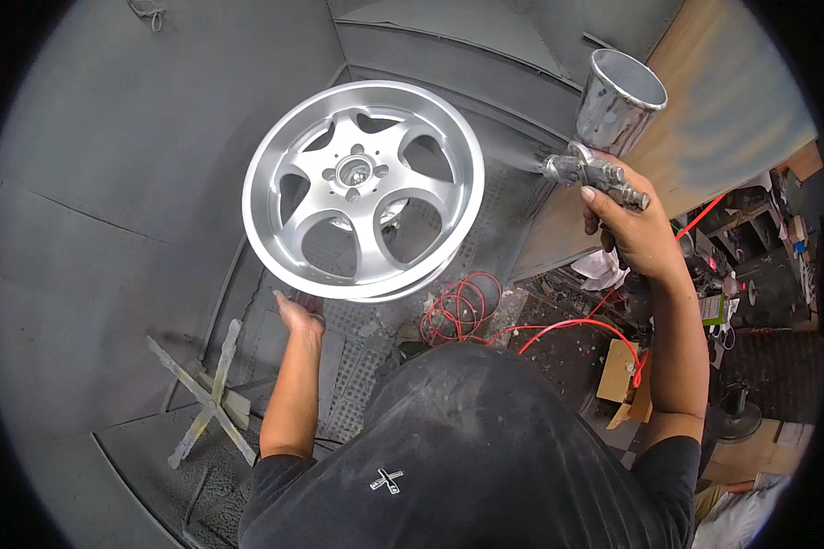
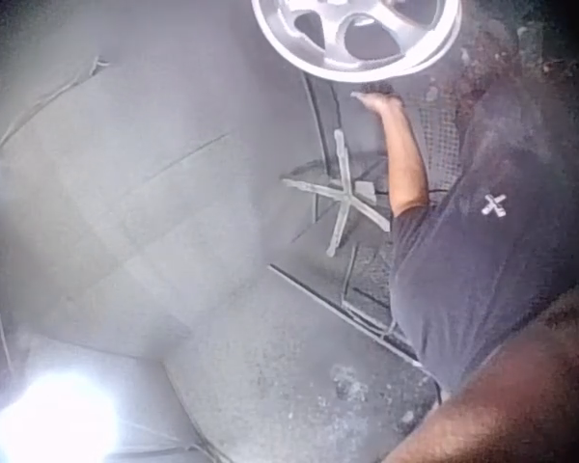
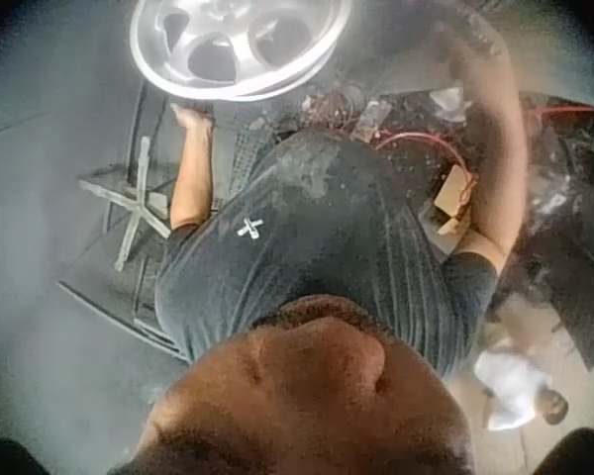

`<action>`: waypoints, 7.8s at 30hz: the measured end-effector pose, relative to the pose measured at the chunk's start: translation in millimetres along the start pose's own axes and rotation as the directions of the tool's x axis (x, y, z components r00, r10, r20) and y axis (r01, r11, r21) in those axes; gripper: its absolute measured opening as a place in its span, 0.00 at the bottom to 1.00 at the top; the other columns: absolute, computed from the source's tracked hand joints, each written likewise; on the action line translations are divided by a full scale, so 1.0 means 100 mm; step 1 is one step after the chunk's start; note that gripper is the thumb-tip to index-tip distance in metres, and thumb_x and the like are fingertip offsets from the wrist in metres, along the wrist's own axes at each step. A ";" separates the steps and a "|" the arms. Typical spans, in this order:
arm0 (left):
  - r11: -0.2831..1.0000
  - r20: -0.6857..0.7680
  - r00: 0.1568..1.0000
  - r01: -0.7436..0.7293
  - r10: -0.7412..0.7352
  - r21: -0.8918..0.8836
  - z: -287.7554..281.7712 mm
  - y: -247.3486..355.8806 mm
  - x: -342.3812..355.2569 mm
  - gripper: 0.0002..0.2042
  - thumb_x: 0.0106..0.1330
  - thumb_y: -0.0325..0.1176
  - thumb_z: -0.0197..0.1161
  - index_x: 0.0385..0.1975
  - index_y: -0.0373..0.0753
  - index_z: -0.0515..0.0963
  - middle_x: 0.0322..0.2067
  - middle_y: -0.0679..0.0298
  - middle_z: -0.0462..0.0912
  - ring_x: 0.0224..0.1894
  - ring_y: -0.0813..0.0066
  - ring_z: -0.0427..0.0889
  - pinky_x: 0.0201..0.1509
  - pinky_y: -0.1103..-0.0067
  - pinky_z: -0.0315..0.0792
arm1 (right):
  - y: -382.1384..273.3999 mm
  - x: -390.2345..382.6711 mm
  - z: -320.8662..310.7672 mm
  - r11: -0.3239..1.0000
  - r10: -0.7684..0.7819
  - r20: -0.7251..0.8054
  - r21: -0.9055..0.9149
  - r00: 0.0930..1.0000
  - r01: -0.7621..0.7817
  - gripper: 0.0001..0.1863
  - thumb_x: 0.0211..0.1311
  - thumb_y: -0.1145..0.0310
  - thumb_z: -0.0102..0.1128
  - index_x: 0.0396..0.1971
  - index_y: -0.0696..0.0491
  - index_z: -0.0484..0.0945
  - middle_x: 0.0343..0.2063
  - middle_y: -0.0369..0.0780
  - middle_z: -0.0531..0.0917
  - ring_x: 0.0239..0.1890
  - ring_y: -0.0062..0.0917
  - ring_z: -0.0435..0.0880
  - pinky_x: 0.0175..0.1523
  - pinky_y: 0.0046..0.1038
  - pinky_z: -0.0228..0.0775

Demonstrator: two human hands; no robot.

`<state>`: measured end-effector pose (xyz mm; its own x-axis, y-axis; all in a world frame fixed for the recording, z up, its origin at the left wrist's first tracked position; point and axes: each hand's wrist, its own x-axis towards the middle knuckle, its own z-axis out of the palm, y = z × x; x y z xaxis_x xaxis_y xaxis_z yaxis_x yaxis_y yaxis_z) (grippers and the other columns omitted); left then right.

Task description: Spray painting a car wheel rim in a professional paint booth.

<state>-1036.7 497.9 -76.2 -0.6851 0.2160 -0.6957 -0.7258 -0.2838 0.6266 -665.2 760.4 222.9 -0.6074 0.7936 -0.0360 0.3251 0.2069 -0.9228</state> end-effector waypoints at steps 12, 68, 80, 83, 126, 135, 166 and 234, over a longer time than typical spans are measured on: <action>0.916 0.190 0.898 0.377 -0.398 0.140 0.09 -0.95 -0.62 0.47 0.64 0.68 0.42 0.69 0.32 0.44 0.54 0.51 0.67 0.60 0.54 0.67 0.66 0.62 0.60 | -0.34 -0.26 0.13 0.979 0.024 0.109 0.200 0.994 -0.046 0.23 0.60 0.68 0.64 0.55 0.56 0.73 0.22 0.32 0.77 0.23 0.13 0.75 0.24 0.15 0.64; 0.936 0.177 0.924 0.314 -0.340 0.162 -0.26 -0.87 -0.57 0.36 0.70 0.63 0.37 0.63 0.35 0.58 0.48 0.54 0.73 0.50 0.58 0.75 0.52 0.63 0.71 | 0.08 -0.13 0.24 0.999 0.002 -0.018 0.043 1.000 -0.001 0.22 0.63 0.69 0.60 0.57 0.56 0.72 0.22 0.30 0.76 0.22 0.11 0.73 0.23 0.16 0.63; 0.946 0.063 0.987 0.122 -0.148 0.300 -0.18 -0.23 -0.17 0.34 0.71 0.62 0.34 0.64 0.41 0.58 0.54 0.54 0.67 0.50 0.60 0.70 0.52 0.60 0.70 | -0.16 -0.35 0.13 0.962 -0.082 -0.008 0.261 0.997 0.081 0.30 0.60 0.66 0.64 0.60 0.61 0.67 0.27 0.35 0.78 0.28 0.15 0.78 0.24 0.15 0.66; 0.977 0.002 0.997 0.075 -0.077 0.200 -0.09 -0.12 -0.15 0.31 0.72 0.59 0.34 0.63 0.41 0.61 0.55 0.58 0.68 0.53 0.63 0.69 0.55 0.62 0.67 | -0.03 -0.43 0.13 0.952 -0.096 0.065 0.297 0.993 0.072 0.29 0.60 0.67 0.64 0.60 0.62 0.67 0.28 0.35 0.78 0.29 0.17 0.78 0.26 0.16 0.66; 0.940 -0.010 0.946 0.322 -0.323 0.112 0.01 -1.05 -0.58 0.18 0.71 0.34 0.38 0.55 0.32 0.63 0.50 0.56 0.71 0.55 0.61 0.72 0.56 0.61 0.74 | -0.28 -0.60 0.70 0.958 0.079 0.461 0.210 0.884 -0.196 0.25 0.58 0.69 0.62 0.55 0.62 0.72 0.31 0.36 0.79 0.30 0.17 0.76 0.38 0.20 0.68; 0.929 0.087 0.957 0.245 -0.278 0.277 -0.39 -0.59 0.05 0.08 0.67 0.29 0.46 0.39 0.36 0.72 0.35 0.61 0.76 0.34 0.67 0.77 0.35 0.72 0.78 | -0.21 -0.67 0.48 0.999 0.032 0.182 -0.001 0.983 -0.032 0.31 0.54 0.61 0.67 0.55 0.62 0.73 0.32 0.38 0.80 0.31 0.18 0.76 0.39 0.19 0.66; 0.863 0.156 0.928 0.239 -0.337 0.445 -0.09 -1.19 -0.61 0.11 0.61 0.20 0.49 0.43 0.30 0.74 0.39 0.54 0.77 0.35 0.65 0.80 0.42 0.71 0.80 | -0.12 -0.64 0.58 0.995 0.031 0.265 0.080 0.964 -0.054 0.30 0.56 0.59 0.66 0.54 0.63 0.73 0.42 0.43 0.82 0.34 0.21 0.79 0.42 0.22 0.70; 0.002 0.363 0.727 -0.445 -0.584 0.895 -1.29 -1.80 -1.22 0.32 0.68 0.59 0.48 0.62 0.40 0.69 0.62 0.50 0.69 0.65 0.54 0.65 0.69 0.67 0.57 | 2.04 -1.32 0.40 0.906 0.205 0.047 0.370 0.978 -0.207 0.28 0.65 0.70 0.57 0.63 0.58 0.62 0.37 0.37 0.78 0.33 0.17 0.79 0.28 0.18 0.75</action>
<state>-814.5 401.9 -149.1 -0.0968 0.6613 -0.7438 0.2483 0.7397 0.6254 -547.6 675.0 24.3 -0.5615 0.7913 -0.2421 0.1525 -0.1886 -0.9701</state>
